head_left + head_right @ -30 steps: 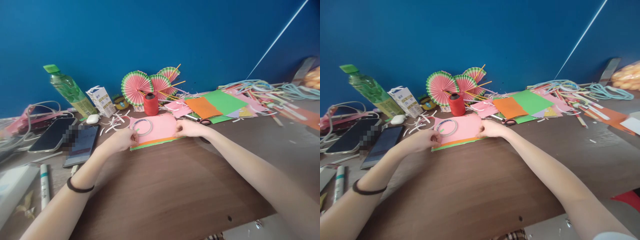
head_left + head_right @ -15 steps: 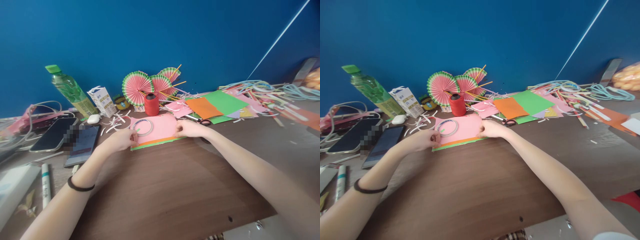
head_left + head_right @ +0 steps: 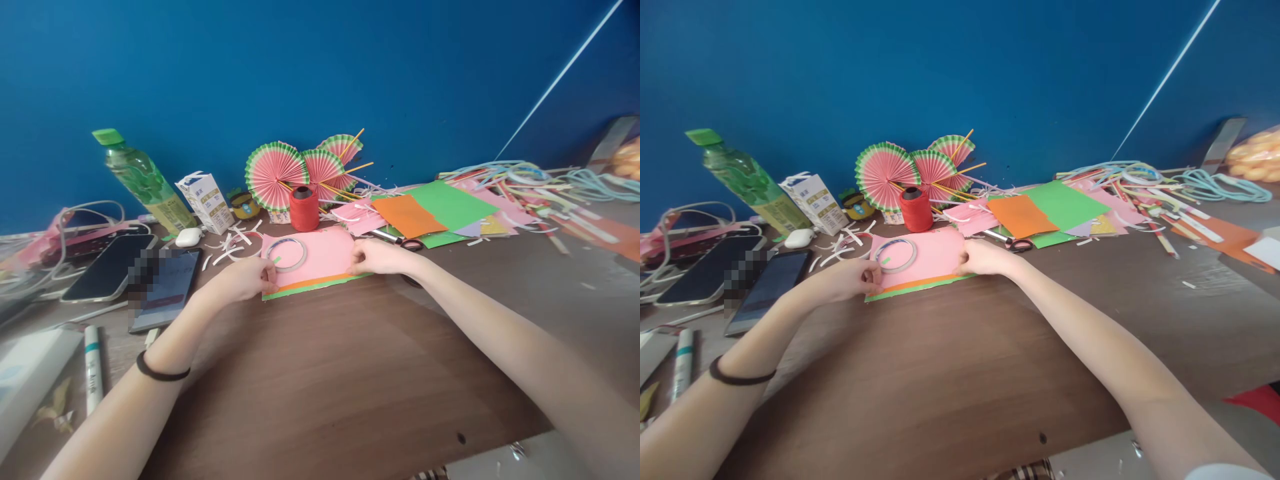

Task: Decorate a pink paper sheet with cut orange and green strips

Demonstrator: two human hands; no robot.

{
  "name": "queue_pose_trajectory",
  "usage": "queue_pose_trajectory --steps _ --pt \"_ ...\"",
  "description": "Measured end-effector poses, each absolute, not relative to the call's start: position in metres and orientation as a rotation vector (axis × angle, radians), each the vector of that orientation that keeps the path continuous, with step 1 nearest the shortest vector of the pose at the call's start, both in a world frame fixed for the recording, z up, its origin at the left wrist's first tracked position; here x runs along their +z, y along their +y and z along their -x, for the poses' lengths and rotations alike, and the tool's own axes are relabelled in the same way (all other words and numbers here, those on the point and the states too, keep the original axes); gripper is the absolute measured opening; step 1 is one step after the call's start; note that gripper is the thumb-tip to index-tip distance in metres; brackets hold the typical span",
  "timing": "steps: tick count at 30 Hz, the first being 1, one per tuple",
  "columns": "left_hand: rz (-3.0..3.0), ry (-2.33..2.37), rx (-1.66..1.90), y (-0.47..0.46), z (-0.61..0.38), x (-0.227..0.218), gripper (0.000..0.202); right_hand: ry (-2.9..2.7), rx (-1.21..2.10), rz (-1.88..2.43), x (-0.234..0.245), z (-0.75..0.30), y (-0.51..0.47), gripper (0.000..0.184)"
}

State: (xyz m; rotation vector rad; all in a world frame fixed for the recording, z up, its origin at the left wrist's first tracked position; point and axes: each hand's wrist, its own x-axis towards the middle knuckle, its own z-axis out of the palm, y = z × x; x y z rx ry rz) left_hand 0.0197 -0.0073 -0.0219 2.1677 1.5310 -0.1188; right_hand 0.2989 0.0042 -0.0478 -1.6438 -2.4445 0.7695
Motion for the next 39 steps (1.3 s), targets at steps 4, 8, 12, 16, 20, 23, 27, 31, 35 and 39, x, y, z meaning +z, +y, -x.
queue_pose_trajectory --steps 4,8,12,16,20,23,27,31,35,39 --pt "-2.141 1.519 -0.121 -0.009 -0.021 -0.019 0.009 -2.447 0.687 1.662 -0.046 -0.298 0.002 0.026" --pt "-2.137 1.509 -0.115 -0.010 -0.022 -0.017 0.009 -2.446 0.657 1.679 -0.045 -0.300 0.003 0.031" --pt "-2.126 1.449 -0.126 -0.007 -0.017 -0.020 0.009 -2.452 0.733 1.762 -0.042 -0.307 0.006 0.032" --pt "-2.110 1.346 -0.129 -0.001 -0.009 -0.025 0.012 -2.440 0.804 1.881 -0.037 -0.319 0.010 0.033" --pt "-2.076 1.282 -0.114 0.002 -0.003 -0.026 0.015 -2.432 0.906 1.875 -0.033 -0.327 0.012 0.032" --pt "-2.084 1.304 -0.129 0.002 -0.002 -0.022 0.018 -2.416 0.917 1.840 -0.032 -0.328 0.011 0.032" --pt "-2.195 1.402 0.092 -0.004 -0.012 -0.017 0.019 -2.346 0.764 1.802 -0.032 -0.319 0.009 0.029" --pt "-2.301 1.321 0.244 -0.019 -0.036 -0.018 0.020 -2.407 0.717 1.738 -0.033 -0.310 0.006 0.020" --pt "-2.419 1.101 0.271 -0.031 -0.054 -0.025 0.023 -2.492 0.876 1.569 -0.035 -0.311 0.006 0.015" --pt "-2.450 0.966 0.247 -0.033 -0.056 -0.031 0.023 -2.512 0.905 1.527 -0.038 -0.314 0.008 0.015"
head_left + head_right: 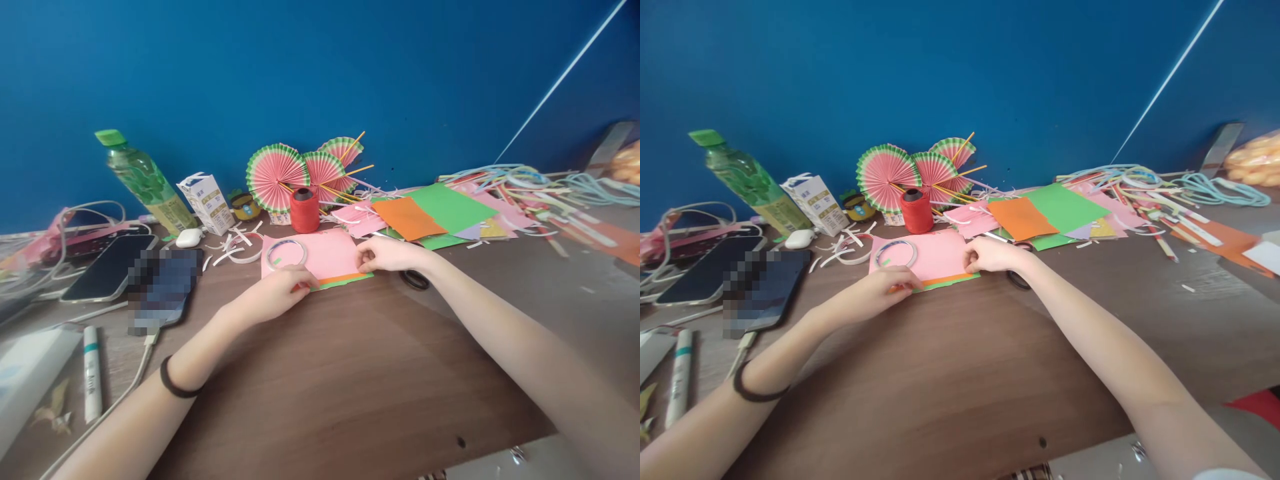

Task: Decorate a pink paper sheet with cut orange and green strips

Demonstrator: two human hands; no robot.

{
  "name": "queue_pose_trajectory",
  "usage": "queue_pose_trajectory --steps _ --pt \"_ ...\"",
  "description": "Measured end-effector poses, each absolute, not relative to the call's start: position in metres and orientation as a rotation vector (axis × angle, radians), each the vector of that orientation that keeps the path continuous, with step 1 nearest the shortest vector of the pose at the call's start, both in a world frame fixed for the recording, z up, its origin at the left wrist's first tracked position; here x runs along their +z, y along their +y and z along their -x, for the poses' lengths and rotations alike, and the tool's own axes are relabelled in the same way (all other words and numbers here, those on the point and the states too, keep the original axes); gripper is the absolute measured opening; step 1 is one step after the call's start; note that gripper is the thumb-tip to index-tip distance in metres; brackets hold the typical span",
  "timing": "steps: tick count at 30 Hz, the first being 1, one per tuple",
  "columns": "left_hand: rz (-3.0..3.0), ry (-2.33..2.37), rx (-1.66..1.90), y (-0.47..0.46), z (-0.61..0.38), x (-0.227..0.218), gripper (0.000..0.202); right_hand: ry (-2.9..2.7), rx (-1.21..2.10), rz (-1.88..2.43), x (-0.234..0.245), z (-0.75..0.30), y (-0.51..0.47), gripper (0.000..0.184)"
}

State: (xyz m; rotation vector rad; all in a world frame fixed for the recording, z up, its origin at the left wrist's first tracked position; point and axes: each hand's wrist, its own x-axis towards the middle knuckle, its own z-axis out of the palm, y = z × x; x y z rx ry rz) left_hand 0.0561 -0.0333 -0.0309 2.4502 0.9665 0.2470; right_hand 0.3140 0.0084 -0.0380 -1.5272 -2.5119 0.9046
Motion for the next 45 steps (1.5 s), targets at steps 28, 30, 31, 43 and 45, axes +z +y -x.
queue_pose_trajectory --steps 28,30,31,43,45 --pt "-2.551 1.326 0.511 -0.033 -0.066 -0.048 0.023 -2.292 0.382 1.656 -0.032 -0.288 -0.008 0.016" --pt "-2.469 1.418 0.481 -0.030 -0.064 -0.048 0.019 -2.348 0.428 1.577 -0.037 -0.273 -0.013 0.016" --pt "-2.440 1.425 0.451 -0.028 -0.063 -0.049 0.018 -2.362 0.429 1.545 -0.040 -0.267 -0.015 0.017" --pt "-2.276 1.718 0.099 -0.028 -0.067 -0.041 0.021 -2.381 0.548 1.752 -0.046 -0.258 -0.016 0.041" --pt "-2.262 1.766 0.030 -0.026 -0.061 -0.036 0.022 -2.414 0.532 1.846 -0.041 -0.268 -0.010 0.043"
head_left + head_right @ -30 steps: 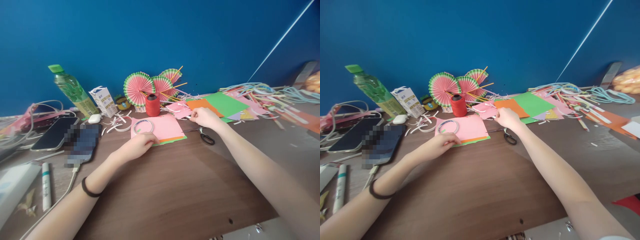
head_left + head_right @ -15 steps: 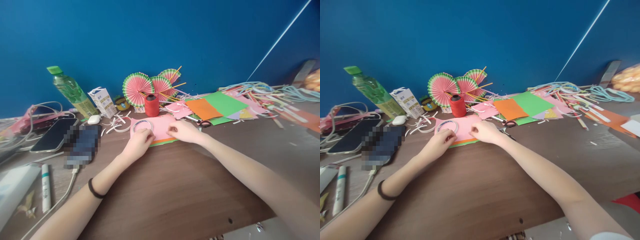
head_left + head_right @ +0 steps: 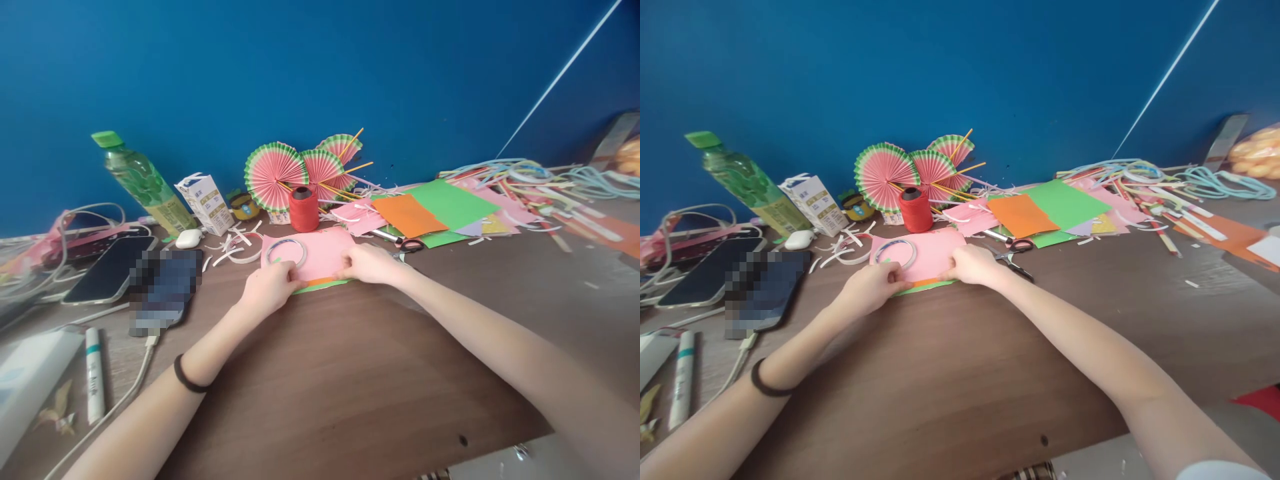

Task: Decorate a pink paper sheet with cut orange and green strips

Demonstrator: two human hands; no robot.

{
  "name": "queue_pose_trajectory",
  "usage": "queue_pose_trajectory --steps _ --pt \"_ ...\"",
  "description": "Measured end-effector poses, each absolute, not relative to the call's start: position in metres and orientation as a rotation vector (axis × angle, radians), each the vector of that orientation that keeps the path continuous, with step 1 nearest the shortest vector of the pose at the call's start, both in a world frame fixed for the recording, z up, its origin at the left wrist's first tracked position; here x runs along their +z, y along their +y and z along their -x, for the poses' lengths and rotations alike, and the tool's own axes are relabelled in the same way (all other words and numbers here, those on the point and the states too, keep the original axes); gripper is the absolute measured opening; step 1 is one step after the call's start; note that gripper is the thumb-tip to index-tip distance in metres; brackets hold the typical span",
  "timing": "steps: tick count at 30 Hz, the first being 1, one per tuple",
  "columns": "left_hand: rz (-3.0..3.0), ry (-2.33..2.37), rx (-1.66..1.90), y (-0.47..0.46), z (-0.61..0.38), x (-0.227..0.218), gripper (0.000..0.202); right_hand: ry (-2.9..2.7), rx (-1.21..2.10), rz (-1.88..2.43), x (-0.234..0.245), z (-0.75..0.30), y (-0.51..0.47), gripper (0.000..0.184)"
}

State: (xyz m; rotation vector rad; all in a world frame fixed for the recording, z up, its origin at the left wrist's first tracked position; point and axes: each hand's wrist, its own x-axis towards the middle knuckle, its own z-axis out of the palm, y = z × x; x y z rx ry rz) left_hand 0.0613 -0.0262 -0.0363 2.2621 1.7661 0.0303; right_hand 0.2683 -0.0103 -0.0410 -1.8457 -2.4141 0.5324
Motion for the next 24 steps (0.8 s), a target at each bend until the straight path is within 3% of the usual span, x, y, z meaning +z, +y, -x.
queue_pose_trajectory --steps 12,19,24 --pt "-2.062 1.686 -0.328 -0.006 -0.016 -0.012 0.025 -2.490 0.788 2.081 -0.028 -0.324 0.013 0.036" --pt "-2.391 1.578 0.238 -0.001 -0.014 -0.020 0.017 -2.383 0.636 1.560 -0.031 -0.305 0.004 0.020" --pt "-2.676 1.351 0.223 0.000 -0.020 -0.036 0.012 -2.524 0.542 1.269 -0.050 -0.287 0.000 0.050"
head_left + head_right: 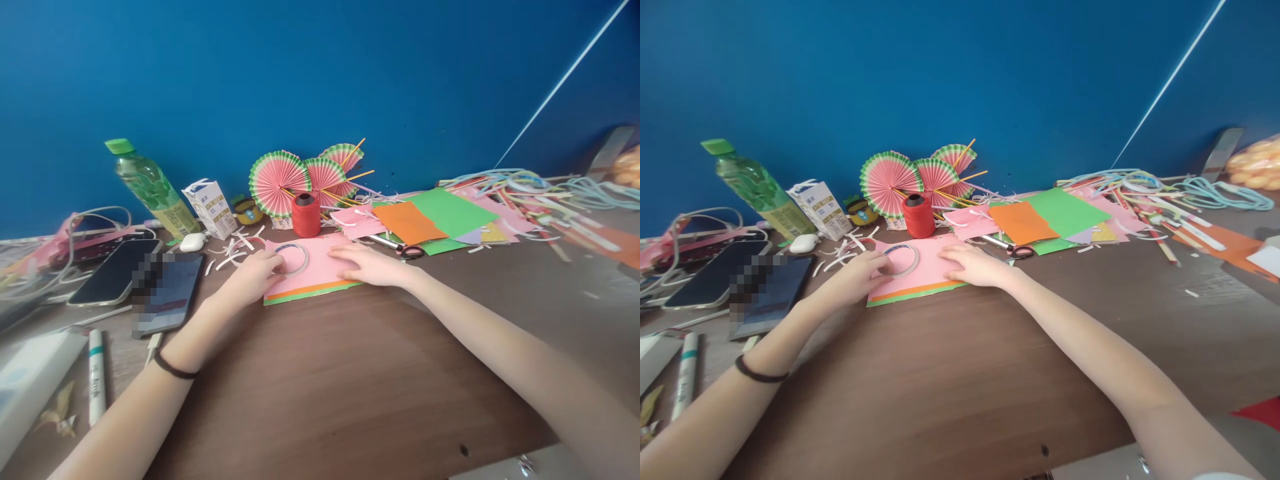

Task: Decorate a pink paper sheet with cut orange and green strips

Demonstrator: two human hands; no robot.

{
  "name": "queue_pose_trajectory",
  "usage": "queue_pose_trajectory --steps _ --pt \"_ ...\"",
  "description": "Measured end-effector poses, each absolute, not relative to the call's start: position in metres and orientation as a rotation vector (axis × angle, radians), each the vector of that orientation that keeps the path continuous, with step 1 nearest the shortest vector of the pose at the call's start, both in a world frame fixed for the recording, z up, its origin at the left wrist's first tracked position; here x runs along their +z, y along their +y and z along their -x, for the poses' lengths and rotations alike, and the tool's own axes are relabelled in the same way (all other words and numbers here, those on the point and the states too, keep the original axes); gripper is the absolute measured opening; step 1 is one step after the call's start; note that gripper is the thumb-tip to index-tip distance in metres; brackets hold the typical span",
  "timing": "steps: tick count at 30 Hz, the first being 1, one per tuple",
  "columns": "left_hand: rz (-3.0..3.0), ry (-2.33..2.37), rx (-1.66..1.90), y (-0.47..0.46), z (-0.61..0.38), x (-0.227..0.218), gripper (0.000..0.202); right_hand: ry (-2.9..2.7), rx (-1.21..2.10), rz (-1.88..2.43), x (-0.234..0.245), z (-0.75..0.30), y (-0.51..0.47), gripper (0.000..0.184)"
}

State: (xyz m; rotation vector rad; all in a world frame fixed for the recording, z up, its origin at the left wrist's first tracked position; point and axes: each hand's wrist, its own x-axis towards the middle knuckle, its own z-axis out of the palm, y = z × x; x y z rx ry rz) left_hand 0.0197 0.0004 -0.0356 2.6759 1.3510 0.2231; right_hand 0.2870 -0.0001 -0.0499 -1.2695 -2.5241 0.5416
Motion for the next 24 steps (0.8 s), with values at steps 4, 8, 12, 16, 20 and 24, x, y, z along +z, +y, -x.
queue_pose_trajectory --steps 4,8,12,16,20,24 --pt "-2.753 1.541 0.215 0.002 -0.013 -0.035 0.013 -2.587 0.534 1.308 -0.053 -0.287 0.000 0.051" --pt "-2.844 1.730 0.194 0.005 -0.002 -0.033 0.016 -2.597 0.554 1.343 -0.046 -0.291 -0.001 0.055" --pt "-2.816 1.872 0.195 0.006 0.005 -0.033 0.019 -2.627 0.595 1.362 -0.039 -0.295 -0.004 0.059" --pt "-2.706 2.082 0.261 0.006 0.010 -0.032 0.020 -2.656 0.631 1.417 -0.035 -0.299 -0.005 0.064" --pt "-2.657 2.183 0.219 0.007 0.013 -0.030 0.024 -2.656 0.685 1.359 -0.035 -0.303 -0.002 0.061" --pt "-2.762 2.013 0.413 0.004 0.001 -0.029 0.027 -2.493 0.676 1.344 -0.042 -0.299 0.001 0.037"
